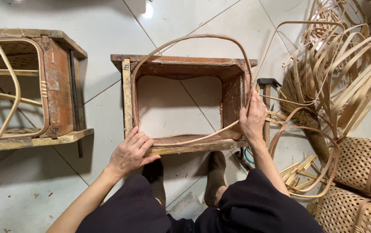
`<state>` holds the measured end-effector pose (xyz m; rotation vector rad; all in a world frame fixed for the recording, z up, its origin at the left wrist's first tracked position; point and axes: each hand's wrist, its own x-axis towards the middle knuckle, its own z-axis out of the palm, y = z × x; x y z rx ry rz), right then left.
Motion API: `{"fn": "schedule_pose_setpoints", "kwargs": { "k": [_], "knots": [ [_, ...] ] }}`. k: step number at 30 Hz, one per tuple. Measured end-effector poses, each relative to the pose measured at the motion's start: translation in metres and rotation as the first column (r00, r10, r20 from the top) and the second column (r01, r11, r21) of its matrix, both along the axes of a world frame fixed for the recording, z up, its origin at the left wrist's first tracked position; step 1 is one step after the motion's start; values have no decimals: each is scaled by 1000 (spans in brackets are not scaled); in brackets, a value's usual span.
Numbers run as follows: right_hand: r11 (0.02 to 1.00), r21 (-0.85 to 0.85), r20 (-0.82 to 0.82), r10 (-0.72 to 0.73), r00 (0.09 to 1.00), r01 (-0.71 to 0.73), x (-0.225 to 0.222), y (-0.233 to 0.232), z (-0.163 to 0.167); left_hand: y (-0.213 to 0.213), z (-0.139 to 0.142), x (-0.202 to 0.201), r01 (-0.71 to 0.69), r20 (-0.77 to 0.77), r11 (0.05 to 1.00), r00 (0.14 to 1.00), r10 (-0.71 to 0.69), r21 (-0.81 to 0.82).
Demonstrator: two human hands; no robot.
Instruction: The person sits on the floor and trims thin bamboo strips with scissors, then fits a woven bamboo panel and a bent rim strip into a wooden basket frame, pressing the rim along the edges to secure the woven body inside the frame.
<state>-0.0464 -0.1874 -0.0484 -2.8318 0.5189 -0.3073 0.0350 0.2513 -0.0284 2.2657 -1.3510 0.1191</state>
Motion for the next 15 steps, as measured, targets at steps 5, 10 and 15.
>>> {"fn": "schedule_pose_setpoints", "kwargs": {
  "k": [5,10,15],
  "knots": [
    [981,-112,201,178,963,-158,0,9,68,-6,51,35,-49,-186,963,982,-1,-266],
    [862,-51,283,496,821,-504,11,33,142,-5,117,95,-102,-219,910,976,13,-401],
    [856,-67,329,504,799,-512,29,39,169,-9,148,109,-89,-122,908,992,43,-410]
  ]
}}
